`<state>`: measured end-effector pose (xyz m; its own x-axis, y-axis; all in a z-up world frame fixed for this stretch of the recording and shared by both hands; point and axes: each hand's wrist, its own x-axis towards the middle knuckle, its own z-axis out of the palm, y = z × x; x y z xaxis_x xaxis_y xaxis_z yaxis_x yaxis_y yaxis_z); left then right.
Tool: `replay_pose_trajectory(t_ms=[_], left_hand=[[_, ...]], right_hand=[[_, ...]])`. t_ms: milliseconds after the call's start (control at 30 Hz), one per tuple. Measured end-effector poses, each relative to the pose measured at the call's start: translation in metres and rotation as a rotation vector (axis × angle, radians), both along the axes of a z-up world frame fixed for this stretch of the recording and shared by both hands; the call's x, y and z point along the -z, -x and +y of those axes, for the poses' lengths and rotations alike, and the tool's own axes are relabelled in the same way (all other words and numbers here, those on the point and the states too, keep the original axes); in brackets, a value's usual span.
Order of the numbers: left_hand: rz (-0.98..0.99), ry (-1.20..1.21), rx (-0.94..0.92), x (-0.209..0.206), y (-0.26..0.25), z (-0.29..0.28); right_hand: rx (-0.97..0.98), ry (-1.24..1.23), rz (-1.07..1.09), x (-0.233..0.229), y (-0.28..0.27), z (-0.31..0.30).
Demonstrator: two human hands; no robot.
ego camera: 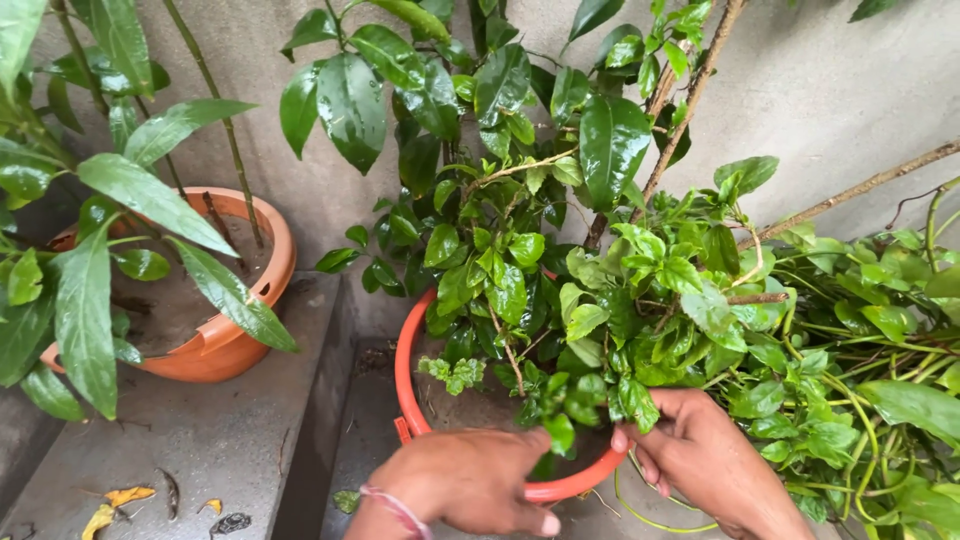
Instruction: Inspecting and checking the health of leaves on multiple potted plants.
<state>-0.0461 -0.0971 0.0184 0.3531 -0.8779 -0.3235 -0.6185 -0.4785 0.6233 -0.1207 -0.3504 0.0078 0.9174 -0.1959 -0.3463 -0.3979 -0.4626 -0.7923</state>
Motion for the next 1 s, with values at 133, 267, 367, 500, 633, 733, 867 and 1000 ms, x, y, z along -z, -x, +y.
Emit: replay_pose_trajectory(t_ms=[133,267,367,500,633,733,867,1000], left_hand=[[0.006,-0.016,-0.034,-0.003,-0.005,0.007],[0.061,-0.005,-0.073,0.001,-0.009,0.008],[0.052,-0.019,-0.087,0.002,-0.01,0.011],[0.048,-0.002,-0.087,0.002,-0.011,0.013],[0.035,-0.012,-0.097,0.006,-0.012,0.012],[-0.01,0.011,-0.085,0.014,-0.014,0.012],[-0.006,-0.03,-0.113,0.002,-0.013,0.015],[0.074,-0.042,-0.103,0.0,-0.015,0.017]], right_hand=[[0.047,-0.149,-0.031,-0.007,0.001,-0.002],[0.053,-0.105,-0.01,0.009,0.002,-0.022],[0.135,-0.127,-0.056,0.016,0.0,-0.031],[0.182,-0.087,-0.14,0.025,-0.004,-0.037],[0.211,-0.089,-0.137,0.027,-0.005,-0.036],[0.324,-0.085,-0.144,0.02,-0.005,-0.03],[0.504,-0.322,-0.264,0.011,-0.006,-0.029],[0.612,-0.478,-0.328,0.016,-0.006,-0.031]])
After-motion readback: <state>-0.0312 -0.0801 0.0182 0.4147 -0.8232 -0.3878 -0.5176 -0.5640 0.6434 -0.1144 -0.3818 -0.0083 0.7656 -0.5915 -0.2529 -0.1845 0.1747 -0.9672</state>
